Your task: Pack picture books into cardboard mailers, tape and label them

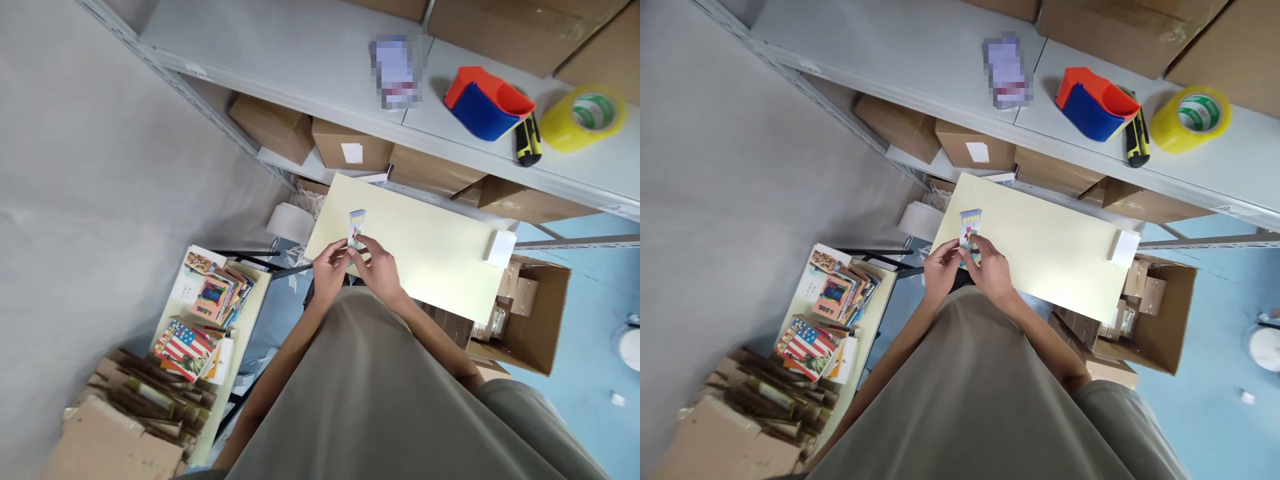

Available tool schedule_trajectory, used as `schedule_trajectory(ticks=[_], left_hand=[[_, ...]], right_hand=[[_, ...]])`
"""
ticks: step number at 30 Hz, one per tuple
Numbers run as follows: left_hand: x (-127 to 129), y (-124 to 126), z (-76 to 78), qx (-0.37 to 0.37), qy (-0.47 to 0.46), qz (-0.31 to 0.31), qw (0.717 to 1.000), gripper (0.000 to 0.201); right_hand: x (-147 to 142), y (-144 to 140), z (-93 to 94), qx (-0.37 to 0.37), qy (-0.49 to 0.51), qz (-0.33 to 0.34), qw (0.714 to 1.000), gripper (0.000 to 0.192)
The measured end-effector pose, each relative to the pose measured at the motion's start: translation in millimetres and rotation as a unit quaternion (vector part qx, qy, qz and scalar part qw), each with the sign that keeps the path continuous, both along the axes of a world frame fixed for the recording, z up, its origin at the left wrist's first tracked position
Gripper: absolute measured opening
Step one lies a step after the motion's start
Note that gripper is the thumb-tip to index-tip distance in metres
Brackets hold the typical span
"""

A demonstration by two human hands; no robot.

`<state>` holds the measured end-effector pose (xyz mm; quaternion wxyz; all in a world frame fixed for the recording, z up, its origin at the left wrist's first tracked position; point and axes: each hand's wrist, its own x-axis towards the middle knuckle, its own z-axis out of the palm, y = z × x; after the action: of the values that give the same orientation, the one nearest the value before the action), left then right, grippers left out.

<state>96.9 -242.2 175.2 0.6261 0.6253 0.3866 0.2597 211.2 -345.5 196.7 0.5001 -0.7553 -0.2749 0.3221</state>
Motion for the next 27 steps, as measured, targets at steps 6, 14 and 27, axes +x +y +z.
schedule_trajectory(ticks=[6,14,27], left_hand=[[16,-14,14.6,0.173,0.005,-0.084,0.981,0.028],[5,8,3.1,0.01,0.009,0.025,1.0,0.059],[-16,-2,22.2,-0.022,-0.014,0.12,0.992,0.046]], right_hand=[[20,-4,0.8,0.035,0.018,-0.063,0.997,0.051],[46,-9,-0.2,0.115,0.098,-0.022,0.988,0.066],[23,-6,-5.4,0.098,-0.011,-0.081,0.992,0.043]])
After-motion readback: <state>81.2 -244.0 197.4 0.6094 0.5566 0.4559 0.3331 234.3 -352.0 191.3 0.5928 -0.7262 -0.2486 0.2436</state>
